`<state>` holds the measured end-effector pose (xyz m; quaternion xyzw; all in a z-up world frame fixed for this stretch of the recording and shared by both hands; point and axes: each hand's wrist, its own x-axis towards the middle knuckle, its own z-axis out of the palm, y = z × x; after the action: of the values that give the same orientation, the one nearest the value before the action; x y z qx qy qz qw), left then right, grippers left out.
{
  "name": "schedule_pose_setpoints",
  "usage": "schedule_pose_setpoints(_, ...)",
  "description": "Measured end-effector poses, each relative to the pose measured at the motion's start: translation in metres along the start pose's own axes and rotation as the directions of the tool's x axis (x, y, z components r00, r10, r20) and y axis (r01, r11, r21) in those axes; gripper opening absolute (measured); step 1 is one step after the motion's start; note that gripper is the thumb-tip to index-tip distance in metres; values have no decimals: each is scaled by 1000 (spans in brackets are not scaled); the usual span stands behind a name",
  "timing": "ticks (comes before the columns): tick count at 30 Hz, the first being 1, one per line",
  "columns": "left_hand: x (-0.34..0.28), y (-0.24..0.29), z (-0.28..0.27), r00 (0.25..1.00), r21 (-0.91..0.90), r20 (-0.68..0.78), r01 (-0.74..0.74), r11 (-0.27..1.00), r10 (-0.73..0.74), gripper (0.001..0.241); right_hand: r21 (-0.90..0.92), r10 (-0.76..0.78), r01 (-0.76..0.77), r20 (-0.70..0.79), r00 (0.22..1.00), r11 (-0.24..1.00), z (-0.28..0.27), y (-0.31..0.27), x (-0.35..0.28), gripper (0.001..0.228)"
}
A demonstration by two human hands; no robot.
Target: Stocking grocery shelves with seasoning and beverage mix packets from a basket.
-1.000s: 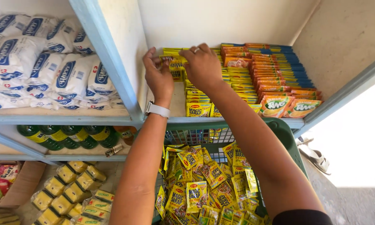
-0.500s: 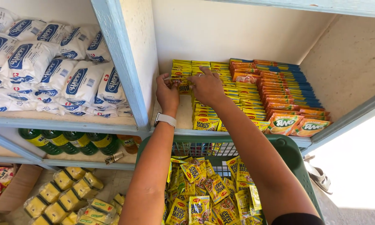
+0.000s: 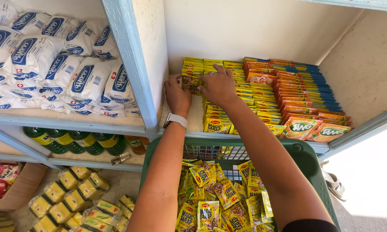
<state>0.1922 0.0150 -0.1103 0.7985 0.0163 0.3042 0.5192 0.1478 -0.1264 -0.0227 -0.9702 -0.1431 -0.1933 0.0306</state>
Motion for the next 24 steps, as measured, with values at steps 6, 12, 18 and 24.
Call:
schedule_pose_setpoints(6,-2,6,-4,992,110,90,77,991,-87,47,-3,24,-24,30,999,1000,0,-3,2,45)
schedule_pose_setpoints(12,1,4,-2,989,152,96,97,984,-112,54,4,42,-42,35,999,999,2,-5,4,45)
schedule_pose_setpoints(18,-2,3,-1,993,183,94,50,982,-69,50,11,57,-58,31,998,998,4,-4,3,47)
schedule_pose_setpoints(24,-4,5,-3,994,167,93,38,985,-54,54,-14,46,-46,53,998,999,10,-4,5,48)
